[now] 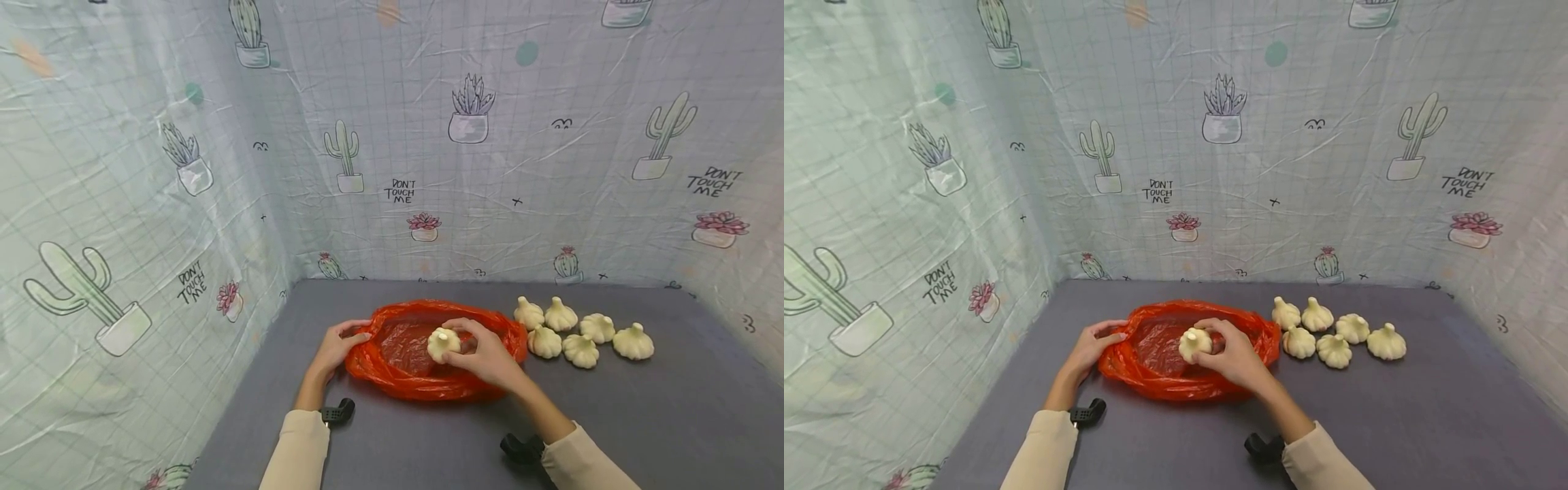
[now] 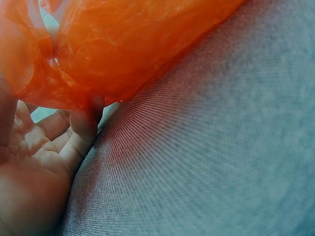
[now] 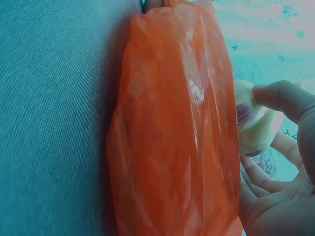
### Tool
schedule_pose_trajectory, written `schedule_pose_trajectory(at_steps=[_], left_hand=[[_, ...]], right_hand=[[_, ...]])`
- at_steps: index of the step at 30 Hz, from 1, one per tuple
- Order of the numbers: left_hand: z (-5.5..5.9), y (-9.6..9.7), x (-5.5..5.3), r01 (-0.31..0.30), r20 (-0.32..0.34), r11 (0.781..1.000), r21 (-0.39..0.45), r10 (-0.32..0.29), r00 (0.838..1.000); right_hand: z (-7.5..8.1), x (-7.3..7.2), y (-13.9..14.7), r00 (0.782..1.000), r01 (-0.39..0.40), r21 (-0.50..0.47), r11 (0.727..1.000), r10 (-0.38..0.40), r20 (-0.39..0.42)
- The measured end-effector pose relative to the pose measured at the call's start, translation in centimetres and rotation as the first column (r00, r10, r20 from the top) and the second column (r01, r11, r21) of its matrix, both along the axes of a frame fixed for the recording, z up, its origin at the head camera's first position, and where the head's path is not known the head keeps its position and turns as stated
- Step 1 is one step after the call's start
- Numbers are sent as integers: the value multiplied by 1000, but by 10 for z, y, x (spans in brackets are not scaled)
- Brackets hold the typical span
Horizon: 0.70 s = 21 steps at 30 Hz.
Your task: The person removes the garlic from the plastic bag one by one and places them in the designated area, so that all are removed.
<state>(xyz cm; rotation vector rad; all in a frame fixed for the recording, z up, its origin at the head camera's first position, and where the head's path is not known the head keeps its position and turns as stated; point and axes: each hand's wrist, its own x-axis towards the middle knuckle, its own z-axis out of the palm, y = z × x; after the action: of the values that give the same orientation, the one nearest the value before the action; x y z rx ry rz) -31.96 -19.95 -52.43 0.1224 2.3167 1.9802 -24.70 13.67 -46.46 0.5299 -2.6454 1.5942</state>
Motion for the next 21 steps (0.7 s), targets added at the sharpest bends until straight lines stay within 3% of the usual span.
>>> schedule_pose_trajectory(at_steps=[14, 21], left_hand=[[-1, -1, 1, 5, -4, 1000, -2, -5, 1000], [-1, -2, 0, 6, -14, 1000, -16, -6, 1000]], right_hand=[[-1, 10, 31, 999, 6, -12, 1000, -6, -43], [3, 15, 46, 1000, 9, -35, 999, -9, -18]])
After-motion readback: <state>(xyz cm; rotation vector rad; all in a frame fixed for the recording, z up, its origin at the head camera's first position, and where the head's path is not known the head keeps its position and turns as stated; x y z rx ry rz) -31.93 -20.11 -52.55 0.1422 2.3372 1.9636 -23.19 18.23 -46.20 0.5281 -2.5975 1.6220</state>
